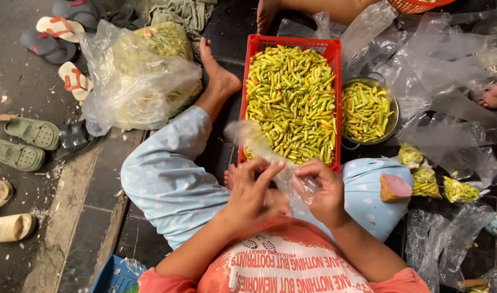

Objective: Packing small green peppers from a large red crate into individual small plastic bags for portioning.

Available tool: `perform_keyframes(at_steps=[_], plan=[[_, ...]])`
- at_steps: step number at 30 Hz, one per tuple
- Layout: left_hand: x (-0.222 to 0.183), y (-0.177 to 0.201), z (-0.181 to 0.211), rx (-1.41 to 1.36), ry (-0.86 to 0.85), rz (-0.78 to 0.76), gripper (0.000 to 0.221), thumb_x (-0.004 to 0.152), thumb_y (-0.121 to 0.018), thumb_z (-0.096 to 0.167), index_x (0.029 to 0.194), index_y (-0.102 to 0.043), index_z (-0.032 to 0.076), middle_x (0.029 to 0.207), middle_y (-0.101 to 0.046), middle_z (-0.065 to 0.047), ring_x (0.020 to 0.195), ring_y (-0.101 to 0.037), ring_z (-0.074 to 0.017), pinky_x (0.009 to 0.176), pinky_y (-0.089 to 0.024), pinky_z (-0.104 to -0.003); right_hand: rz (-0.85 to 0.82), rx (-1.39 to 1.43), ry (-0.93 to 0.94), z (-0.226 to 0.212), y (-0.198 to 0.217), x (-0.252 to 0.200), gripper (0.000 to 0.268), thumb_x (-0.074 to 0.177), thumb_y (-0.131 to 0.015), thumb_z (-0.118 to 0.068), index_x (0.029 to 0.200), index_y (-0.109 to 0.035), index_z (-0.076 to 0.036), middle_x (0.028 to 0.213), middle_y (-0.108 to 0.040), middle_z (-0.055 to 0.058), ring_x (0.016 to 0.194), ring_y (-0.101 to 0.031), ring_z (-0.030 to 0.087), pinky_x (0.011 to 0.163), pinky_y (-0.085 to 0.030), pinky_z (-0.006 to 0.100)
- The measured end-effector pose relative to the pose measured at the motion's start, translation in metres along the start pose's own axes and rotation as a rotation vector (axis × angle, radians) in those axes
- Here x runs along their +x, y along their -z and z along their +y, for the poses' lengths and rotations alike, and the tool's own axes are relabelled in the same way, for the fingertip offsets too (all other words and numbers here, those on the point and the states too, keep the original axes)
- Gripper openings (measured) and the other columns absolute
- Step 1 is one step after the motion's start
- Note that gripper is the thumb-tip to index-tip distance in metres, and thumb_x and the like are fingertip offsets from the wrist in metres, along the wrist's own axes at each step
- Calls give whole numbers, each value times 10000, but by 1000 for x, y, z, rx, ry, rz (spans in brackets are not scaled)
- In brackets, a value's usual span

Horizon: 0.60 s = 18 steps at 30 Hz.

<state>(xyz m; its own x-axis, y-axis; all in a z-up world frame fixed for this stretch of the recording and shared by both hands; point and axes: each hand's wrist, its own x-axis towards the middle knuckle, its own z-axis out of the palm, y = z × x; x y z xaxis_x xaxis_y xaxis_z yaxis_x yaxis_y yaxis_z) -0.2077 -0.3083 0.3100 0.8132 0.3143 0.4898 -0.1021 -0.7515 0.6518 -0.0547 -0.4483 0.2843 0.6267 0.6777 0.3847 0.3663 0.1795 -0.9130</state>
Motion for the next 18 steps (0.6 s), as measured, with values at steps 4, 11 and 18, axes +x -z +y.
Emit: perform_keyframes(at_steps=[4, 11, 18], plan=[[-11, -10, 10, -412, 78, 46, 945, 694, -835, 625, 1371, -490, 63, 1128, -419, -149, 1075, -483, -340, 1023, -418, -430, 86, -301, 392, 4, -11, -4, 109, 834, -816, -182, 875, -752, -103, 813, -695, 52, 664, -669, 229, 622, -574, 311], [-30, -51, -18, -741, 130, 65, 158, 1006, -607, 148, 884, -644, 56, 888, -657, -84, 798, -641, -260, 779, -518, -358, 175, -424, 280, 55, -15, -13, 134, 868, -731, -33, 982, -737, -102, 509, -447, -19, 402, -476, 188, 471, -463, 284], [-48, -65, -54, -324, 436, -27, 249, 983, -680, 226, 1034, -703, -16, 897, -711, -244, 839, -702, -436, 744, -568, -478, -81, 301, -294, 90, -19, -32, 205, 870, -657, 49, 1055, -730, 0, 927, -755, 71, 887, -637, 126, 825, -528, 318]])
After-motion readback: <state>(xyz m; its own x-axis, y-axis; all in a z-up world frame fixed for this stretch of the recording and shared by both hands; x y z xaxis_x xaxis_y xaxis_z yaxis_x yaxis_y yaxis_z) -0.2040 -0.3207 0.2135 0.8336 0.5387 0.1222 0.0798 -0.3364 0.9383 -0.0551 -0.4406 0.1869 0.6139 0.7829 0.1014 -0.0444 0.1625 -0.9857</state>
